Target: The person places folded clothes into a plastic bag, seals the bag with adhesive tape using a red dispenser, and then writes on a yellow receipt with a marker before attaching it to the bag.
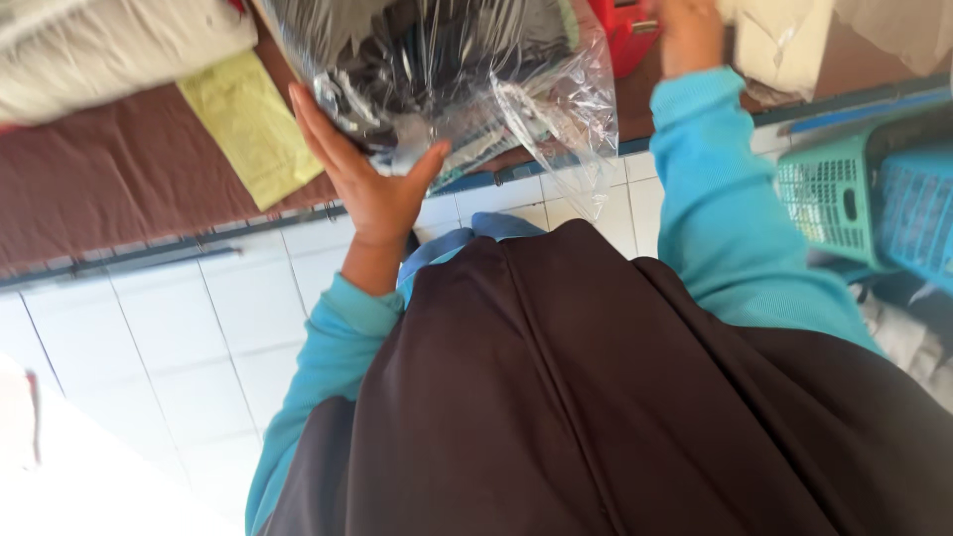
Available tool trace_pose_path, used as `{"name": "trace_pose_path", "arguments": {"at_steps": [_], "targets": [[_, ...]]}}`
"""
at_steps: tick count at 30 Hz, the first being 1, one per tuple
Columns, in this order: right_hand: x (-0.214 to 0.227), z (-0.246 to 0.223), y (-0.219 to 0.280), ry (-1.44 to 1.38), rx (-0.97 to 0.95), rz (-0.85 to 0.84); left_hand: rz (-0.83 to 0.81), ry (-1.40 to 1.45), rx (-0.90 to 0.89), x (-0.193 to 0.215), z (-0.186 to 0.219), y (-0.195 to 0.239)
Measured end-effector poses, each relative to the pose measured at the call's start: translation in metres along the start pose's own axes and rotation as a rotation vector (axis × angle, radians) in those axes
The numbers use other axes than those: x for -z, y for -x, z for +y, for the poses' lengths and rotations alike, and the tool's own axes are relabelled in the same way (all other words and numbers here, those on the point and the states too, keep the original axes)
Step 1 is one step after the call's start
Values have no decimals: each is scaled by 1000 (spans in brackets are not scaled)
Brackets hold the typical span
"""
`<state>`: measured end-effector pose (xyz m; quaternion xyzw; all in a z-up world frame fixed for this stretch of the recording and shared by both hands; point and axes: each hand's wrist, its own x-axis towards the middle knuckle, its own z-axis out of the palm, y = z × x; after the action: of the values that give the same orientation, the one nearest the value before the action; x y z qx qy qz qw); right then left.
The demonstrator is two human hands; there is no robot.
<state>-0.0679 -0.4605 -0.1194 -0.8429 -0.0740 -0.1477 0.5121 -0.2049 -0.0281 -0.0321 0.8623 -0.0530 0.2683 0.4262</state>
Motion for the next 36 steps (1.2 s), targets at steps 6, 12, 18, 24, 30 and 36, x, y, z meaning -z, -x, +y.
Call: {"name": "trace_pose_path", "arguments": {"at_steps": [6, 12, 18, 24, 30, 36], "targets": [[-8, 76, 80, -165, -281, 59, 114, -92, -64, -12, -5, -4], [33, 41, 106, 607, -40, 73, 151, -95, -51, -10, 6, -1], [-2, -155, 45, -356, -149, -147, 144, -157, -138, -11, 3, -15], [-123, -306, 31, -197, 95, -563, 140, -193, -165, -10, 7, -20], [-147, -311, 28, -6, -240, -477, 119, -150, -151, -10, 1, -19], [-152, -299, 37, -48, -356, -391, 46, -153, -240, -4, -6, -22]]}}
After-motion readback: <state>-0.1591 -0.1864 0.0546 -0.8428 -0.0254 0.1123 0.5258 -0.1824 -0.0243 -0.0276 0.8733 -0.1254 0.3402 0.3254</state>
